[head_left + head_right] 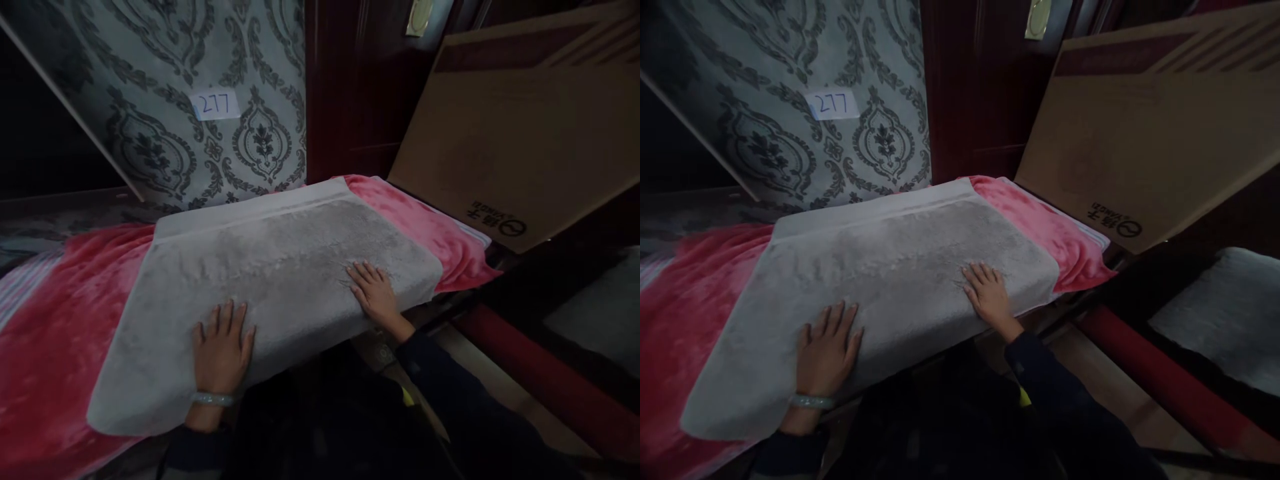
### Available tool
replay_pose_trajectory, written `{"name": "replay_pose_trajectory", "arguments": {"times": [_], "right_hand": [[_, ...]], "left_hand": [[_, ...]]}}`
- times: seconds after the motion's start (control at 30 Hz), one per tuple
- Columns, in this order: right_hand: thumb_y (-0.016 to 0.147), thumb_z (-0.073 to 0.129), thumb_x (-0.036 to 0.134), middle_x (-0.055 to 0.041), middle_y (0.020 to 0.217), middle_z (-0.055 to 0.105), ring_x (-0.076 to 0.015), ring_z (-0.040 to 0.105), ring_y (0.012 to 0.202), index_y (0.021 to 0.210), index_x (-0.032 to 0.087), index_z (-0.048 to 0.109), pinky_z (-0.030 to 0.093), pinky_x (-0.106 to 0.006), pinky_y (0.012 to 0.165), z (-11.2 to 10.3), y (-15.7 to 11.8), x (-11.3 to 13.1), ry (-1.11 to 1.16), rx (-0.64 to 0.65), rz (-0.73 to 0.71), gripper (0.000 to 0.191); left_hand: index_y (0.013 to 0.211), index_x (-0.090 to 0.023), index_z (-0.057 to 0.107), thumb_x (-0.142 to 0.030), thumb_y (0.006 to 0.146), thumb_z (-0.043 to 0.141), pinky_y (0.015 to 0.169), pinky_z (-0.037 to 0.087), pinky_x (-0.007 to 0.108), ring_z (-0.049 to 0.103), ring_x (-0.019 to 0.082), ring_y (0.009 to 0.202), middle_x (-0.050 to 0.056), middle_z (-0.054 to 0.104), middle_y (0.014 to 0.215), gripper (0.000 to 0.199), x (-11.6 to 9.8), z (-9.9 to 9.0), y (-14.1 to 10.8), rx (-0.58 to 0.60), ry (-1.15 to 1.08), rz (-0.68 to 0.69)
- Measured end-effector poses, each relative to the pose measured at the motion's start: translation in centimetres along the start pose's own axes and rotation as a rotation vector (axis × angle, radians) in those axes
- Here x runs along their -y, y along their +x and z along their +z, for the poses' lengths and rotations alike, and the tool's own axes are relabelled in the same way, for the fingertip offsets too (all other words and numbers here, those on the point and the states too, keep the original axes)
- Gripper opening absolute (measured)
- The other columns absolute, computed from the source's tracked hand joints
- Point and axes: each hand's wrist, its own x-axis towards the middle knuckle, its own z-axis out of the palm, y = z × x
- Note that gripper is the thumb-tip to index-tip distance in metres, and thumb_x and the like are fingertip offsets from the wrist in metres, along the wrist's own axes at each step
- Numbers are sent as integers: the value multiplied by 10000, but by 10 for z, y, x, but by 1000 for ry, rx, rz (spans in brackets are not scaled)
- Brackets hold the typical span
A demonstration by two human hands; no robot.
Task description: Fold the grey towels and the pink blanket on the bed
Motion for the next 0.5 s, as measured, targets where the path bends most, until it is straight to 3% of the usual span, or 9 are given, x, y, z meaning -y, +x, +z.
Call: {"name": "replay_pose_trajectory", "arguments": {"times": [0.13, 0.23, 0.33, 0.5], "right_hand": [[1071, 282, 403, -68, 1475, 573, -256, 453, 1422, 1417, 248, 611, 341, -505, 1172, -12, 10, -25, 52, 15, 3, 502], [1063, 296, 431, -92, 1563, 469, -306, 366, 1478, 1520, 236, 497, 321, -576, 1171, -24, 25, -58, -34, 13, 143, 536], [1049, 342, 461, -96, 1624, 367, -346, 321, 1497, 1552, 249, 450, 314, -613, 1161, -28, 32, -84, -133, 93, 250, 557], [1058, 315, 463, -72, 1618, 381, -324, 360, 1480, 1535, 279, 477, 327, -582, 1163, -20, 20, -99, -159, 113, 163, 537]], "left_hand": [[1467, -161, 548, -353, 984, 345, 1151, 300, 665, 399, 393, 1458, 164, 484, 1555, 558, 1, 0, 1, -8, 26, 5], [1463, -153, 552, -363, 990, 307, 1143, 312, 660, 404, 389, 1453, 161, 480, 1559, 572, 2, 1, 2, -6, 57, 8], [1463, -149, 553, -377, 992, 285, 1140, 315, 655, 416, 390, 1446, 161, 480, 1559, 588, 2, 2, 3, -5, 72, 20], [1461, -166, 558, -394, 978, 238, 1148, 326, 622, 419, 356, 1453, 144, 493, 1553, 623, 11, 2, 3, 9, 54, 32]]}}
